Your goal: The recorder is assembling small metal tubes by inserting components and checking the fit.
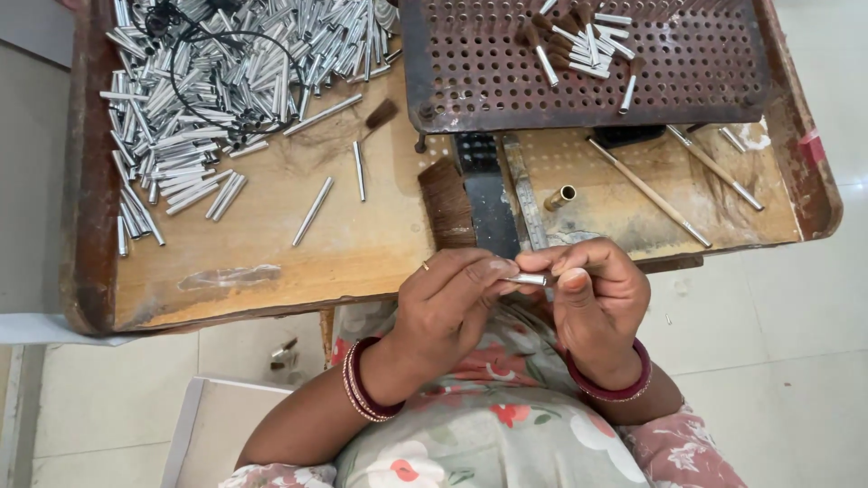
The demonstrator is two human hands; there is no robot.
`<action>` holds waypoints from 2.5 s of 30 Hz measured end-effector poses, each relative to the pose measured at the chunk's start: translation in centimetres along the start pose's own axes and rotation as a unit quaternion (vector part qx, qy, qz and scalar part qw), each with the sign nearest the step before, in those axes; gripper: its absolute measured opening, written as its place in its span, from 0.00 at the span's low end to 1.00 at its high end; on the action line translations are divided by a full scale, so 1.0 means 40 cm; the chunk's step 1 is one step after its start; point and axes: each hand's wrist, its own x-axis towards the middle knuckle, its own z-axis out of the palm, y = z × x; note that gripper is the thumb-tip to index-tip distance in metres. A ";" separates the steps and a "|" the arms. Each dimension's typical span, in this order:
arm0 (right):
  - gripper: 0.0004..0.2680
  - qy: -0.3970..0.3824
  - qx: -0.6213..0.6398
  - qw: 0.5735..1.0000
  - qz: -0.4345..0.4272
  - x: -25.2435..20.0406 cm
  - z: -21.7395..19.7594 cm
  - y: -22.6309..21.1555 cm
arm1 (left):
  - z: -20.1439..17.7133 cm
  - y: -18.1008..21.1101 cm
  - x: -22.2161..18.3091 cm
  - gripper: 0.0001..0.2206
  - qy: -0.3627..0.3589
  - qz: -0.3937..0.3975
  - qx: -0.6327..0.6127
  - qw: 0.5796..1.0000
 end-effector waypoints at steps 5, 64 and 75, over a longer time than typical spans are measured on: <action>0.10 -0.004 -0.017 1.000 0.001 -0.012 0.003 -0.013 | -0.003 0.014 -0.003 0.12 0.004 -0.008 -0.001 1.000; 0.07 0.064 -0.261 0.936 -0.228 0.018 -0.017 0.043 | -0.068 0.005 0.051 0.12 -0.029 -0.033 0.148 0.988; 0.07 -0.105 -0.235 0.956 -0.139 0.038 -0.026 -0.024 | 0.022 -0.020 0.003 0.05 -0.003 -0.142 -0.242 0.960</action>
